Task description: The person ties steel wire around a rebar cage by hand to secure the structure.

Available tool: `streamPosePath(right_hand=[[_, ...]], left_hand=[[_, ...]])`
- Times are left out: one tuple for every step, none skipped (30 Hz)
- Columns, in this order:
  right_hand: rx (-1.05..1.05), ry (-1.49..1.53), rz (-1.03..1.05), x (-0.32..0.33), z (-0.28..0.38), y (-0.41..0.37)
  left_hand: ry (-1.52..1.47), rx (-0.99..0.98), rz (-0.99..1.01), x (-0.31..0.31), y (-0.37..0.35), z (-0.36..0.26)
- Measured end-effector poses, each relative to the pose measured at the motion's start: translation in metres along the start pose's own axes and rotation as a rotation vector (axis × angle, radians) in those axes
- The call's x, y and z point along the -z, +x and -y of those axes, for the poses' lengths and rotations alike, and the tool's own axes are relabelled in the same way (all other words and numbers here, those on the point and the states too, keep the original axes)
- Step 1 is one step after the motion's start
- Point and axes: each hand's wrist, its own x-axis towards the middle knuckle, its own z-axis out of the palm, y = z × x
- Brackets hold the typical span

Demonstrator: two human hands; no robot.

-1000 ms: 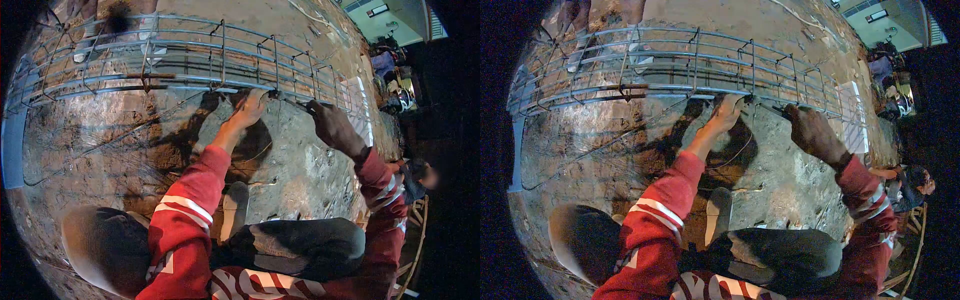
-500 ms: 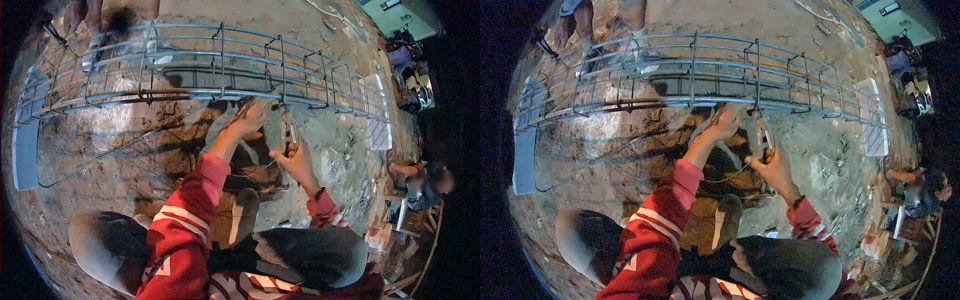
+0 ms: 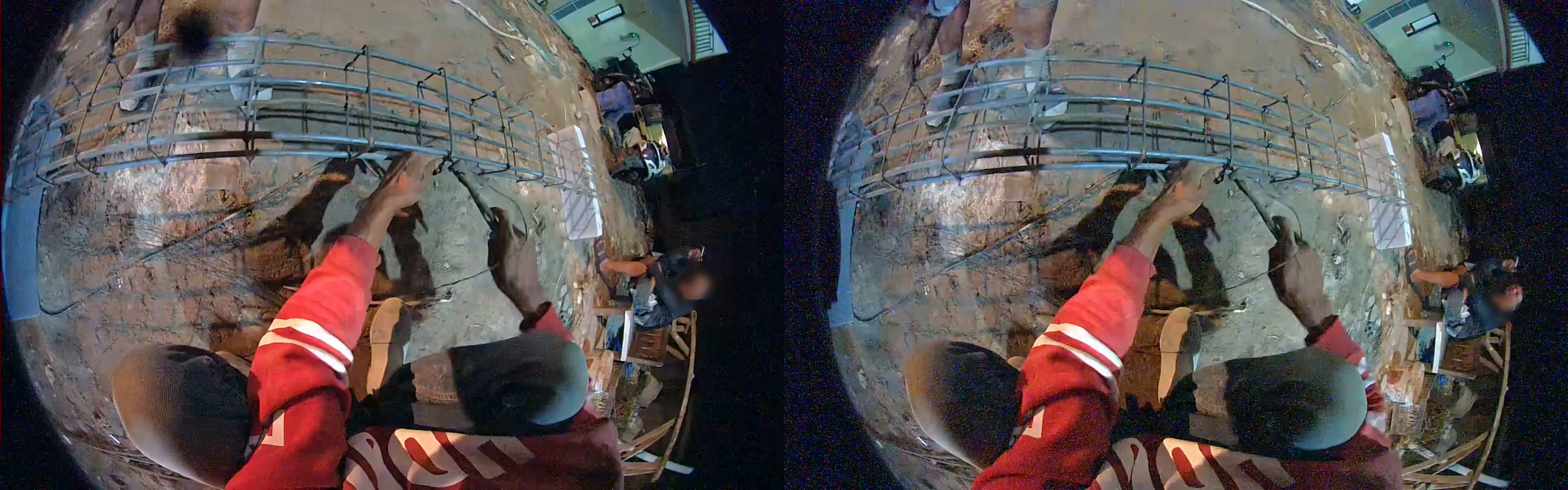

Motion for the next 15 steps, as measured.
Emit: streamPosePath(right_hand=[[0.062, -0.018, 0.056, 0.012, 0.001, 0.003], [0.075, -0.112, 0.124, 0.025, 0.003, 0.007], [0.089, -0.207, 0.195, 0.040, 0.003, 0.012], [0.148, -0.174, 0.329, 0.058, -0.006, 0.030], [0.356, -0.338, 0.328, 0.071, -0.018, 0.048], [0.517, -0.420, 0.322, 0.091, -0.001, 0.069], [0.457, -0.207, 0.599, 0.116, 0.005, 0.102], [0.129, -0.121, 0.809, 0.133, 0.019, 0.134], [0.024, -0.392, 1.000, 0.150, 0.066, 0.165], [-0.026, -0.473, 1.092, 0.156, 0.083, 0.191], [-0.151, -0.561, 1.150, 0.148, 0.083, 0.226], [-0.059, -0.679, 1.158, 0.153, 0.110, 0.234], [-0.080, -0.690, 1.206, 0.149, 0.108, 0.249], [-0.097, -0.638, 1.236, 0.145, 0.099, 0.252], [-0.119, -0.587, 1.273, 0.143, 0.077, 0.250]], left_hand=[[0.050, -0.060, -0.162, -0.010, -0.004, 0.002], [0.101, -0.120, -0.331, -0.015, -0.004, 0.003], [0.093, -0.117, -0.345, -0.011, -0.002, -0.001], [0.019, -0.141, -0.299, -0.009, -0.001, -0.005], [-0.052, -0.169, -0.252, -0.006, 0.001, -0.007], [-0.058, -0.166, -0.261, -0.004, 0.002, -0.007], [0.021, -0.111, -0.188, -0.002, 0.002, -0.007], [0.099, -0.058, -0.114, -0.001, 0.002, -0.007], [0.177, -0.006, -0.035, -0.001, 0.002, -0.007], [0.063, -0.109, -0.199, 0.002, -0.002, -0.022], [0.345, -0.323, -0.157, -0.003, 0.002, -0.011], [0.300, -0.328, -0.228, -0.014, 0.007, 0.000], [0.258, -0.331, -0.300, -0.023, 0.012, 0.009], [0.238, -0.434, -0.408, -0.025, 0.015, 0.017], [0.209, -0.534, -0.512, -0.028, 0.013, 0.020]])
